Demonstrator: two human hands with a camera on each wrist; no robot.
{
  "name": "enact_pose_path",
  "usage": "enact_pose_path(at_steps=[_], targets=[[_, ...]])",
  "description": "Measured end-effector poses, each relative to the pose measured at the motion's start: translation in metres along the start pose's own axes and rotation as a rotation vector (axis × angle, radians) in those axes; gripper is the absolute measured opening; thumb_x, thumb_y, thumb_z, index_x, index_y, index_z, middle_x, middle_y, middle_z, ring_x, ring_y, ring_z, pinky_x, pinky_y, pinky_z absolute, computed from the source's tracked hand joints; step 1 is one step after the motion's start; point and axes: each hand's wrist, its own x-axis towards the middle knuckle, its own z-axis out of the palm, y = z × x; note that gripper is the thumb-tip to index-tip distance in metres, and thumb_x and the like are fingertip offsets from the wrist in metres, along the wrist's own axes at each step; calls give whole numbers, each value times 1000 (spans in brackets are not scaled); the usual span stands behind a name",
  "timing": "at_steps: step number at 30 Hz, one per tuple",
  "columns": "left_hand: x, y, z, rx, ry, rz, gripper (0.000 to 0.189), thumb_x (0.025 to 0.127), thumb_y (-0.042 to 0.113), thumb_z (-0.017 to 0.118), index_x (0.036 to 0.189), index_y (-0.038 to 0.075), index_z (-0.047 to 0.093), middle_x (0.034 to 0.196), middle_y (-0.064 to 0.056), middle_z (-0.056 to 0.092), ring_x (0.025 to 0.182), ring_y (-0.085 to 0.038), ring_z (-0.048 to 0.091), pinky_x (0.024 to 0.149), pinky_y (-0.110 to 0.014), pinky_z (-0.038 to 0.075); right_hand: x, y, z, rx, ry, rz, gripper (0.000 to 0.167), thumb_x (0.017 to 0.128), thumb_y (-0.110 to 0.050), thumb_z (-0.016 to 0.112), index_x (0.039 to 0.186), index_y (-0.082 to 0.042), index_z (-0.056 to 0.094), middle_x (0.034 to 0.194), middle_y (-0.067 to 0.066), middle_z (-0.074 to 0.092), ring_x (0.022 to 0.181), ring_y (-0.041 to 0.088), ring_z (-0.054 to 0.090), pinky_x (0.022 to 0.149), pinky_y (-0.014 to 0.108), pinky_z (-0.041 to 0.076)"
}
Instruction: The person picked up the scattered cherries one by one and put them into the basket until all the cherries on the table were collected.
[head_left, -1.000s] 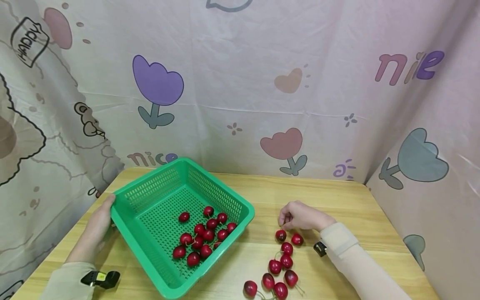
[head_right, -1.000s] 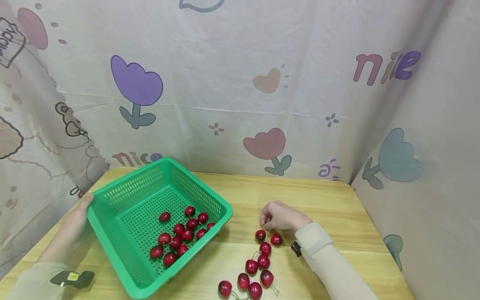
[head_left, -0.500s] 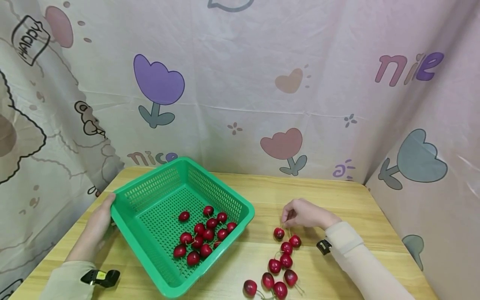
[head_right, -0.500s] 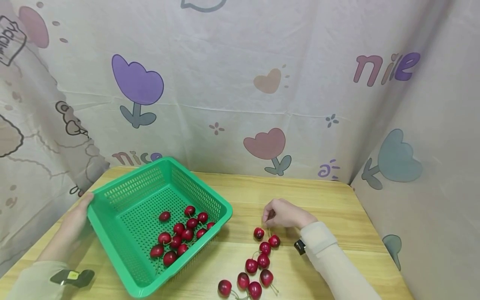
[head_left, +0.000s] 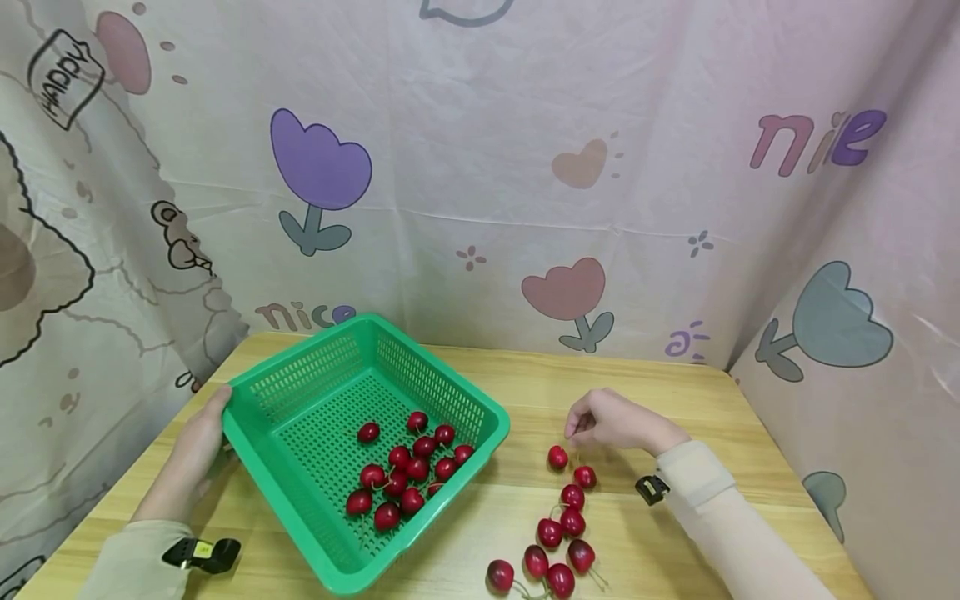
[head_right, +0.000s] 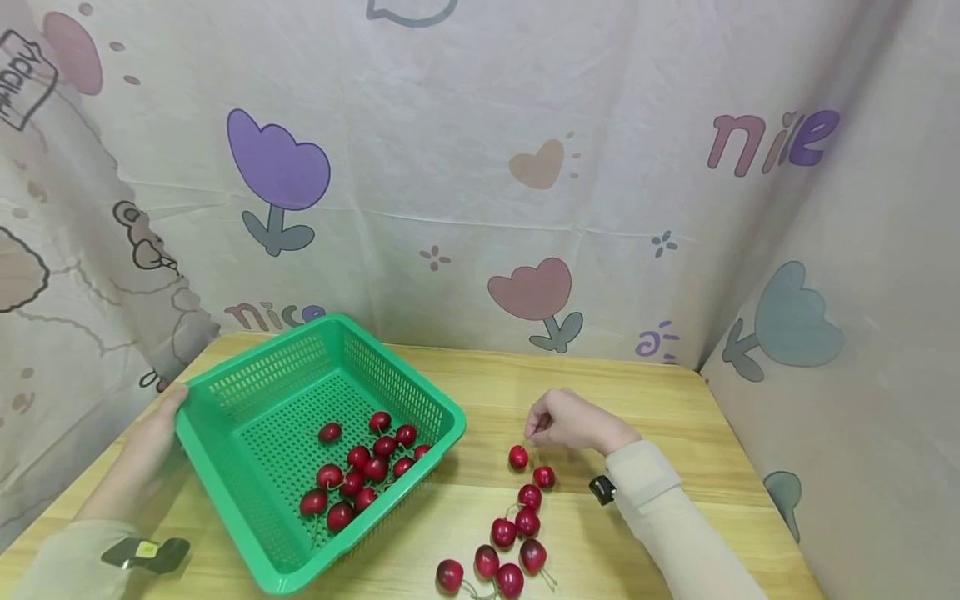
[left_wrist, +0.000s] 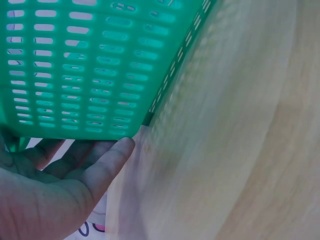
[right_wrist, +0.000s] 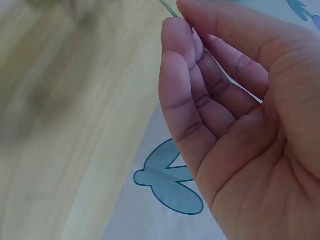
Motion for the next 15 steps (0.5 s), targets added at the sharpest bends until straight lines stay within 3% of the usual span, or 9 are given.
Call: enact_pose_path(at_steps=[7, 15], targets=[[2, 0, 1, 5, -11, 2, 95, 109, 68, 8, 170, -4, 4, 131, -6, 47, 96, 9, 54, 81, -15, 49, -1, -6, -7, -16, 20, -27, 8, 93, -4, 81, 91, -12, 81, 86, -5, 77, 76, 4, 66, 73, 22, 61], [3, 1, 3, 12, -9, 8, 94, 109, 68, 8, 170, -4, 6, 125, 1, 50, 95, 8, 55, 80, -15, 49, -3, -18, -18, -26, 50, -13, 4, 95, -12, 82, 95, -8, 80, 88, -3, 77, 77, 5, 67, 73, 23, 60]])
